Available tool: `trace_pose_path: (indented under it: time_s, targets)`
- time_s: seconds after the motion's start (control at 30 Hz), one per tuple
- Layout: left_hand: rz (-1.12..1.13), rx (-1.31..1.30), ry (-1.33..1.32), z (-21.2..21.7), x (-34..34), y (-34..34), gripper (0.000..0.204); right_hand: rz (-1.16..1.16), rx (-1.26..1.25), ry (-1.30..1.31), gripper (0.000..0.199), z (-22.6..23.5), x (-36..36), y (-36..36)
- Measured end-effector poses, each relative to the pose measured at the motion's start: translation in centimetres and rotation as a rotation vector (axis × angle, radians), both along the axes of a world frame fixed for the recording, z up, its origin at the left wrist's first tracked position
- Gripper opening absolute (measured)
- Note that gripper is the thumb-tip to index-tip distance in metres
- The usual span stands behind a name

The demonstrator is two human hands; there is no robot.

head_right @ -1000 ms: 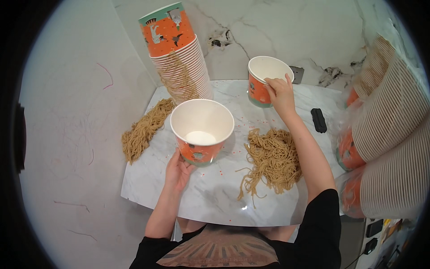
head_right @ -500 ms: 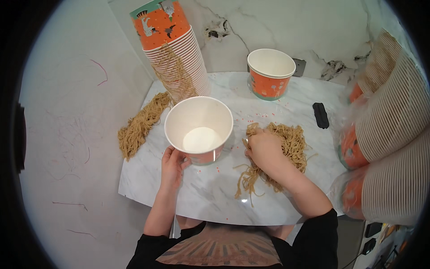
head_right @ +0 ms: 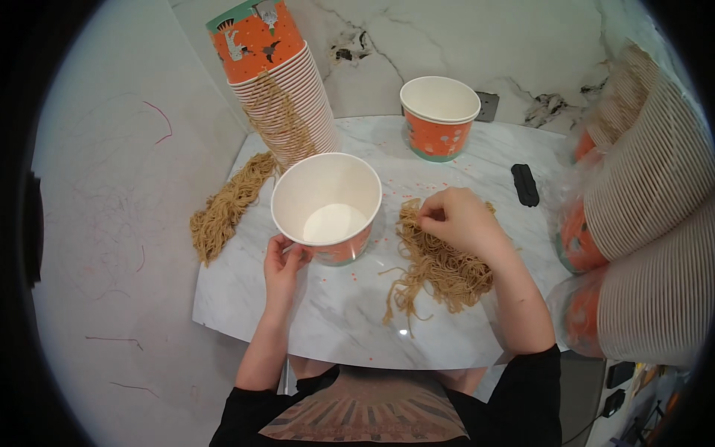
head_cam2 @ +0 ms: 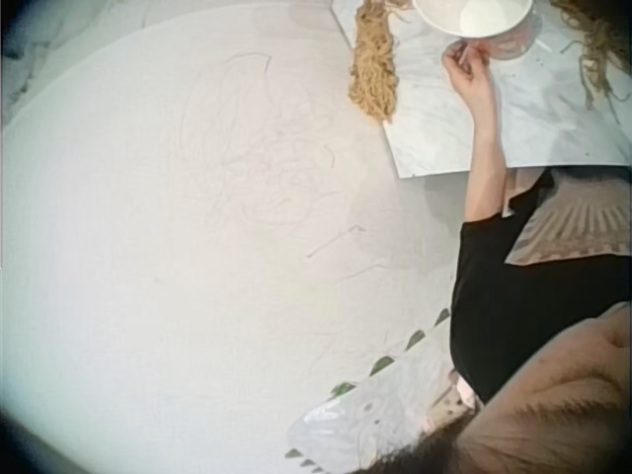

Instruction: Attaching handle strings to small paper Halloween-themed buckets.

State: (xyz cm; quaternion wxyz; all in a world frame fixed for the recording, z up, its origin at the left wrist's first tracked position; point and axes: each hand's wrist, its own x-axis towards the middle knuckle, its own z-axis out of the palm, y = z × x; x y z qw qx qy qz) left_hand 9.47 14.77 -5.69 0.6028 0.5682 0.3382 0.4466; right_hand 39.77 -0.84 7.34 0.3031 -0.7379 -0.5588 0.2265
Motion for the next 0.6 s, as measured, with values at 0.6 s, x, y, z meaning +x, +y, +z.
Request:
trace_pose_path:
  time_s: [0.6]
  targets:
    - [-0.056,0.943,-0.032,12.6,2.5,-10.4,0.044,0.022,0.741,-0.356,0.015,5.3,-3.8,-3.8]
